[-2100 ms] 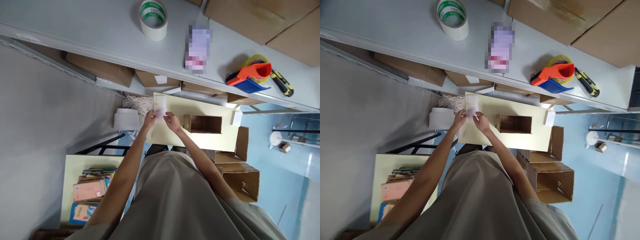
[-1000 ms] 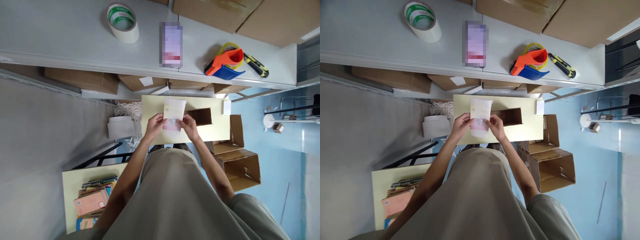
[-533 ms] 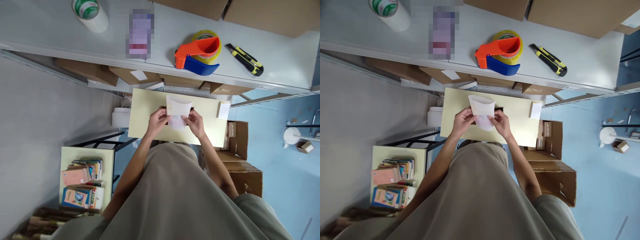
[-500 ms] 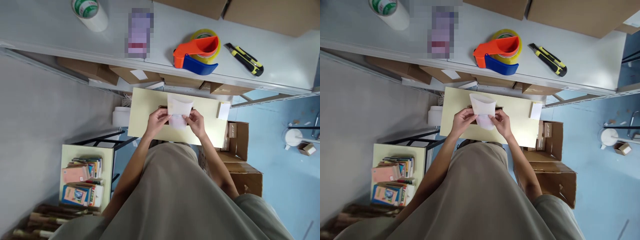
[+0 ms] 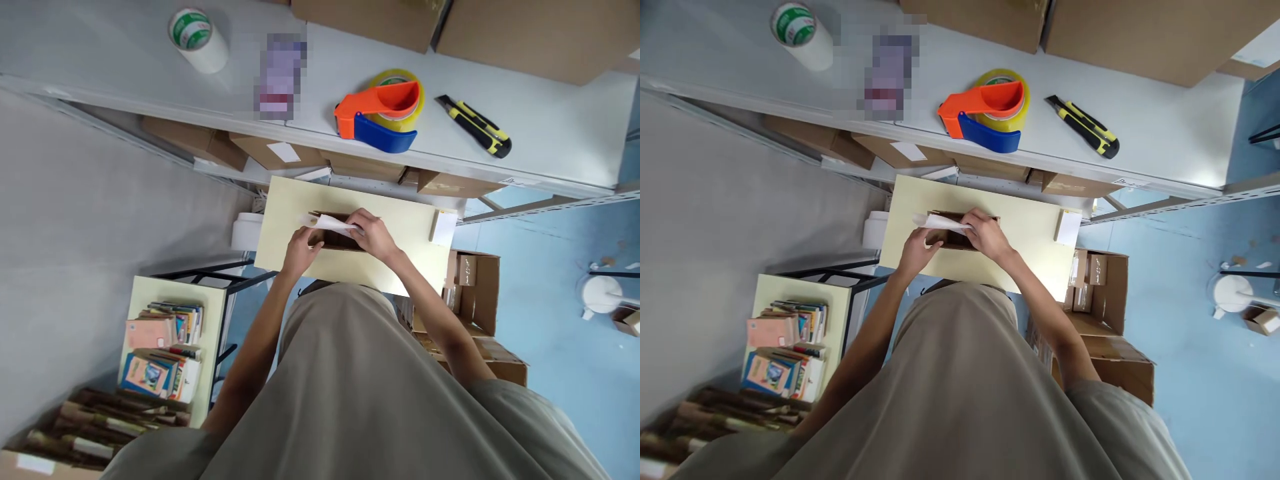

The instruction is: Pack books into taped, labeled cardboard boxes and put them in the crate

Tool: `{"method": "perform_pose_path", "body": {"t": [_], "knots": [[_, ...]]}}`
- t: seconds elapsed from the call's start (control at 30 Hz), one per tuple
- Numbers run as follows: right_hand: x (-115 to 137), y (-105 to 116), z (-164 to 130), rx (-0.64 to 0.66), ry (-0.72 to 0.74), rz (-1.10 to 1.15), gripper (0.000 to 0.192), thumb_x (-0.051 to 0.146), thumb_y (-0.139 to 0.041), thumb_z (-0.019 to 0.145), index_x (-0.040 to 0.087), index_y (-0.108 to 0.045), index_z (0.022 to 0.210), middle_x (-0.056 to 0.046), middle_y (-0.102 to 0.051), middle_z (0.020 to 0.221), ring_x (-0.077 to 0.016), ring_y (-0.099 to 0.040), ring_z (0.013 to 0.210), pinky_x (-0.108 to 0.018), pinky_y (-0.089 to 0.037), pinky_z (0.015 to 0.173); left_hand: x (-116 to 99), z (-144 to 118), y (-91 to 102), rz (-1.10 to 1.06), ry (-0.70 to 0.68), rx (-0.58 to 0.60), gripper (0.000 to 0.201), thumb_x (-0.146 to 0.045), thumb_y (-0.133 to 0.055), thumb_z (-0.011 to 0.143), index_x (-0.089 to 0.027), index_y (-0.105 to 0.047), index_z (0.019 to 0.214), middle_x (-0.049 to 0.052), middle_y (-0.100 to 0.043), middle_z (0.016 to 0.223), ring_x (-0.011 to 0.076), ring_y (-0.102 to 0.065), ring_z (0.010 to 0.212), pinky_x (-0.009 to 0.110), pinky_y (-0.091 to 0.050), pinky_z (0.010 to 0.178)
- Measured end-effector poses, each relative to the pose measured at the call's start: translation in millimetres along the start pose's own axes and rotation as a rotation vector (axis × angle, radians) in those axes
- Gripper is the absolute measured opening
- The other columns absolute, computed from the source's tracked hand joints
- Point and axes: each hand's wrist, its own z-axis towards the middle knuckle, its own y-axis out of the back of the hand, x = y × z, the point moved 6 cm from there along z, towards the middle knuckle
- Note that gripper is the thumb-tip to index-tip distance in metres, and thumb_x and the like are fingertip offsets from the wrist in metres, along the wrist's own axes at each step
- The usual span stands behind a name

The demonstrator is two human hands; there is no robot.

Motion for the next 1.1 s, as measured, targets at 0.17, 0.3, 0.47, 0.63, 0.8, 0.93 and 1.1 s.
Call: {"method": "perform_pose_path", "body": {"t": [0.17,0.3,0.47,0.63,0.8,0.93,1.1], "knots": [[-10.3,-8.6,-4.7,0.077,-0.062,-0.169,0.017,0.016,-0.061,0.107,0.022,-0.076,0.114,-0.012,-0.078,0.121,-0.0299,-0.077,0.105,-0.039,-0.059,0.095,14.7,-0.7,-4.8,-0.054,0.058,-0.018,0.071,-0.018,-0.091,0.084,-0.020,-0.066,0.150,0.020,-0.070,0.152,0.0464,-0.061,0.149,0.060,-0.049,0.131],[-7.4,-29.5,3.5,0.271,-0.222,-0.410,0.028,0.010,-0.060,0.105,0.020,-0.077,0.126,-0.018,-0.077,0.136,-0.0337,-0.080,0.110,-0.043,-0.063,0.098,15.6,-5.4,-9.0,-0.073,-0.012,-0.018,0.089,-0.017,-0.088,0.086,-0.023,-0.053,0.168,0.018,-0.063,0.165,0.0423,-0.055,0.158,0.058,-0.045,0.136],[-10.8,-71.2,21.3,0.550,-0.486,-0.598,0.049,0.002,-0.055,0.105,0.014,-0.072,0.150,-0.022,-0.074,0.153,-0.0370,-0.074,0.141,-0.044,-0.060,0.115,18.8,-8.0,-14.5,-0.044,-0.078,0.000,0.094,-0.016,-0.084,0.088,-0.022,-0.045,0.174,0.020,-0.061,0.168,0.0417,-0.054,0.159,0.062,-0.044,0.137],[-25.0,-93.6,31.2,0.581,-0.637,-0.592,0.049,0.000,-0.052,0.105,0.008,-0.075,0.148,-0.027,-0.077,0.148,-0.0359,-0.074,0.144,-0.044,-0.060,0.118,18.9,-5.4,-15.8,-0.035,-0.115,0.029,0.099,-0.015,-0.087,0.087,-0.021,-0.043,0.176,0.022,-0.058,0.171,0.0436,-0.053,0.161,0.066,-0.043,0.138],[-24.3,-86.3,19.5,0.525,-0.666,-0.569,0.053,0.003,-0.056,0.105,0.007,-0.068,0.157,-0.027,-0.071,0.159,-0.0330,-0.073,0.145,-0.043,-0.059,0.121,10.3,-2.9,-10.0,-0.047,-0.181,0.065,0.103,-0.011,-0.086,0.087,-0.024,-0.038,0.178,0.021,-0.045,0.183,0.0414,-0.043,0.172,0.062,-0.037,0.143],[-6.9,-46.6,-18.0,0.154,-0.490,-0.427,0.048,0.017,-0.060,0.111,0.016,-0.067,0.158,-0.018,-0.065,0.168,-0.0299,-0.065,0.153,-0.042,-0.055,0.128,10.9,-3.3,-2.9,-0.075,-0.181,0.047,0.104,-0.015,-0.088,0.089,-0.025,-0.036,0.179,0.020,-0.035,0.189,0.0398,-0.033,0.177,0.058,-0.036,0.144],[-27.1,10.6,-91.4,-0.380,-0.665,-0.317,0.047,0.051,-0.067,0.112,0.016,-0.073,0.142,-0.022,-0.075,0.137,-0.0348,-0.078,0.119,-0.053,-0.069,0.102,29.5,-3.4,-3.7,-0.129,0.016,0.006,0.104,-0.026,-0.094,0.086,-0.026,-0.039,0.174,0.021,-0.055,0.170,0.0389,-0.068,0.147,0.054,-0.062,0.120]]}}
